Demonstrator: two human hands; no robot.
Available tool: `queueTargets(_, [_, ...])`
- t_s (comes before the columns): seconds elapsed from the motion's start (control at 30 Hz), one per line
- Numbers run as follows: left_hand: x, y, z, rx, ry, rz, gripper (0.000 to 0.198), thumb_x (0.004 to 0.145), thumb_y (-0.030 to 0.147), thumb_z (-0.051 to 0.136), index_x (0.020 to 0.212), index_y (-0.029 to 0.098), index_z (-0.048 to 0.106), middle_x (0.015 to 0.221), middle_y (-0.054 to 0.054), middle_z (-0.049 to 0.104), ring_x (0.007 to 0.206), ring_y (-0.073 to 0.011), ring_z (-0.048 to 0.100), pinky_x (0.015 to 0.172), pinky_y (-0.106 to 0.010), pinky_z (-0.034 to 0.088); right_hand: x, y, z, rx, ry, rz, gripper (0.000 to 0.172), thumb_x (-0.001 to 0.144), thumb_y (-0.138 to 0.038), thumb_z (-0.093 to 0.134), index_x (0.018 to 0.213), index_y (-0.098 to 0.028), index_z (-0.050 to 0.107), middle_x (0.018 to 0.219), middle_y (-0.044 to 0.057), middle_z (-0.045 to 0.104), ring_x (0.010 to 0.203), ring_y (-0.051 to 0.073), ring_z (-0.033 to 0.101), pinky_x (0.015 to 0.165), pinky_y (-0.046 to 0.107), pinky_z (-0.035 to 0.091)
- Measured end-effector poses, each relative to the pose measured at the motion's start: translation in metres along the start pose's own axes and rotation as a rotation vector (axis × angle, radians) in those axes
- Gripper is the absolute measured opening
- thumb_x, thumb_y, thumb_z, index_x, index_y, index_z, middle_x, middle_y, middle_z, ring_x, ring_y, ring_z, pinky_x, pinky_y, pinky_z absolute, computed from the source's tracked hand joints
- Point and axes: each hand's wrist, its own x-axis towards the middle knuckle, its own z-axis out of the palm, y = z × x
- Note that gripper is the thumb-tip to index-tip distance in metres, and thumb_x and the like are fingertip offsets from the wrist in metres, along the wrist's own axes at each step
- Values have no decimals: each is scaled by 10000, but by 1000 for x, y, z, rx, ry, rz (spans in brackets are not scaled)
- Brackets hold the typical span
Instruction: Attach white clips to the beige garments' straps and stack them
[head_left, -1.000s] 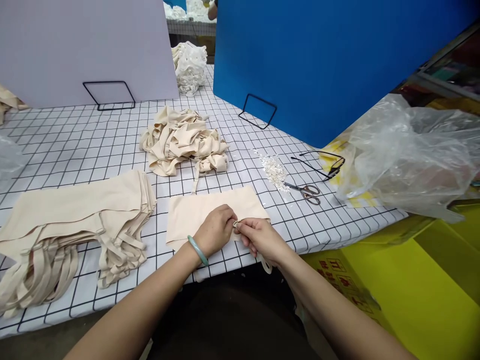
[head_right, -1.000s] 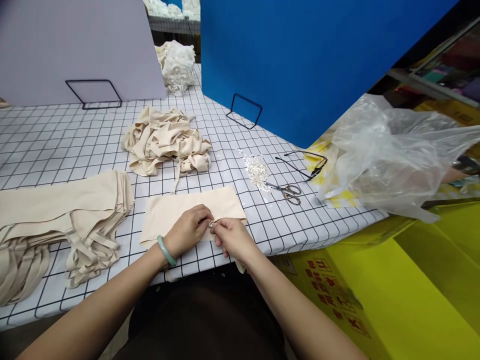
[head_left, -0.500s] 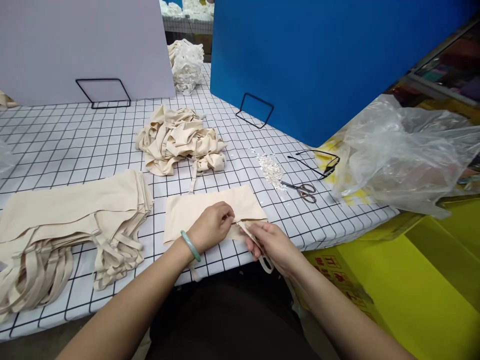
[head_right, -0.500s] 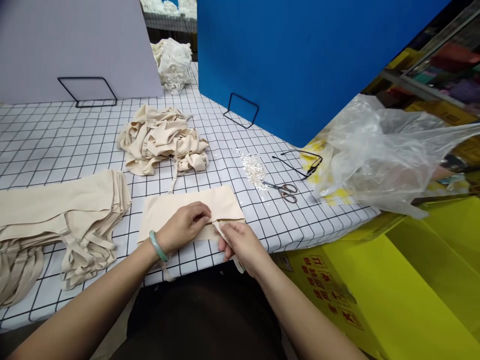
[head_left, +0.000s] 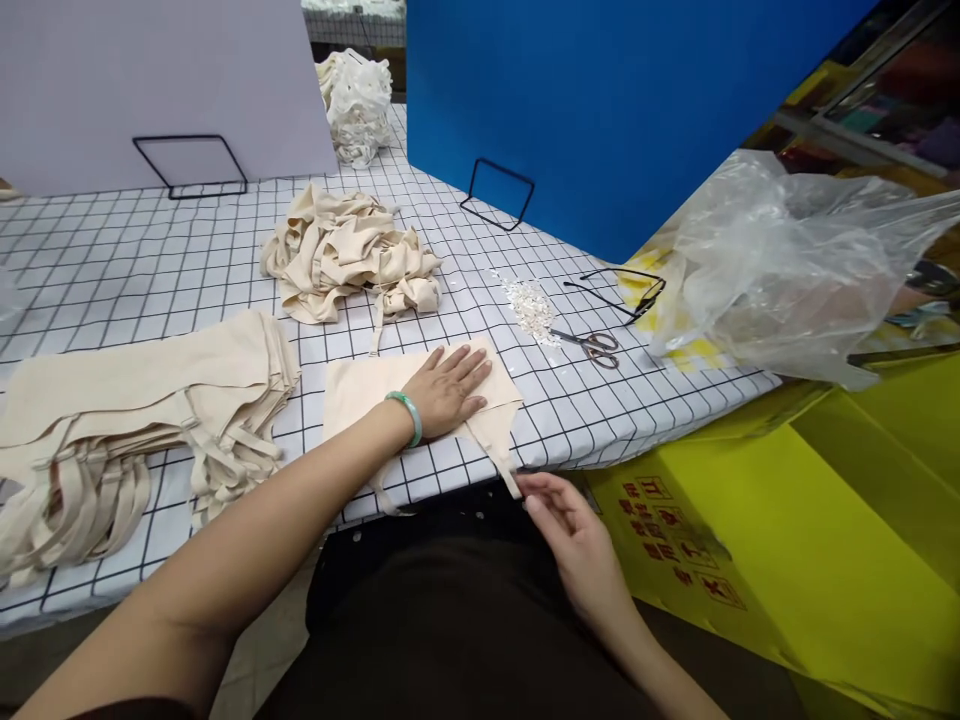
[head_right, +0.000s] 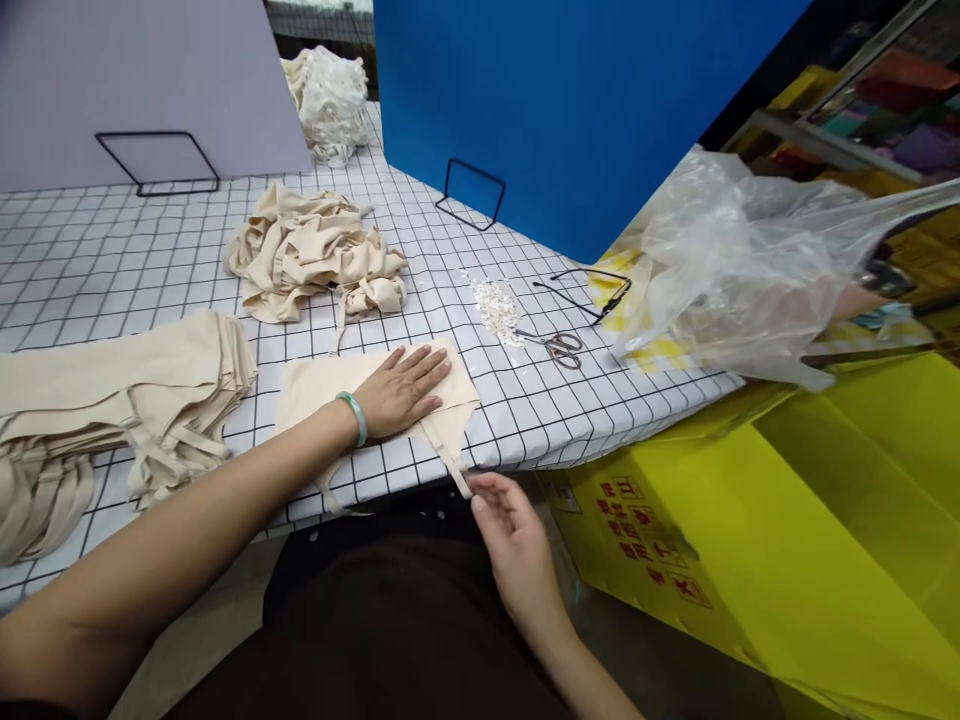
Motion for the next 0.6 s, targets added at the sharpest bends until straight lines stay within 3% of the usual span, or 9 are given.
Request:
queueTargets(0.07, [-7, -2, -12, -85, 40, -9, 489, 987, 357, 429, 1437, 166, 443, 1577, -117, 347, 1491, -296, 229, 1199, -568, 163, -2, 3, -2, -83, 141, -127, 292, 852, -484, 626, 990, -228, 643, 1141, 110, 652, 1101, 260, 603, 970, 391, 473])
queueTargets(0.1, [-15, -4, -20, -138, 109, -18, 449, 987, 334, 429, 1397, 159, 483, 1544, -124, 402, 1469, -279, 289, 1193, -538, 218, -2, 3, -1, -139, 121, -174, 251, 869, -461, 613, 964, -234, 659, 1126, 103, 652, 1096, 259, 600, 973, 388, 470])
queueTargets(0.17, [-38, -5, -33, -225, 337, -62, 336, 976, 261, 441, 1265, 153, 575, 1414, -128, 543, 1355, -234, 459, 1142, -460, 348, -3, 4, 7, -215, -130, -193, 219, 905, -424, 573, 931, -243, 693, 1066, 87, 676, 1054, 252, 620, 964, 380, 475])
queueTargets(0.27, [-90, 5, -40, -273, 610, -135, 196, 913, 135, 475, 1032, 154, 630, 1112, -99, 659, 1084, -189, 608, 996, -380, 482, 2, 5, 39, -231, -544, -171, 270, 911, -393, 565, 1095, -255, 706, 1184, 79, 681, 1137, 254, 608, 1018, 395, 450])
queueTargets(0.37, [-141, 27, -29, -309, 576, -173, 208, 854, 60, 470, 969, 162, 610, 967, -76, 647, 953, -182, 613, 880, -347, 526, 9, 4, 79, -213, -686, -138, 409, 870, -397, 613, 1244, -232, 641, 1277, 92, 647, 1191, 270, 578, 1033, 419, 432])
queueTargets(0.43, [-166, 42, -15, -335, 510, -205, 245, 831, 36, 457, 978, 173, 597, 966, -76, 641, 939, -182, 612, 842, -330, 534, 12, 2, 94, -163, -763, -82, 365, 881, -431, 593, 1152, -199, 671, 1158, 88, 693, 1090, 262, 622, 970, 397, 463])
queueTargets(0.53, [-185, 54, 3, -337, 480, -229, 305, 806, 20, 459, 1024, 182, 596, 1065, -96, 647, 1036, -193, 613, 892, -340, 535, 9, -2, 90, -138, -780, -64, 345, 919, -483, 531, 900, -180, 695, 918, 55, 718, 915, 231, 650, 854, 342, 485])
queueTargets(0.6, [-188, 54, 13, -295, 498, -189, 330, 807, 36, 497, 1087, 176, 600, 1150, -117, 647, 1125, -210, 600, 959, -376, 523, 0, -7, 77, -167, -738, -69, 338, 929, -483, 523, 966, -191, 689, 822, 36, 710, 834, 212, 650, 802, 323, 484])
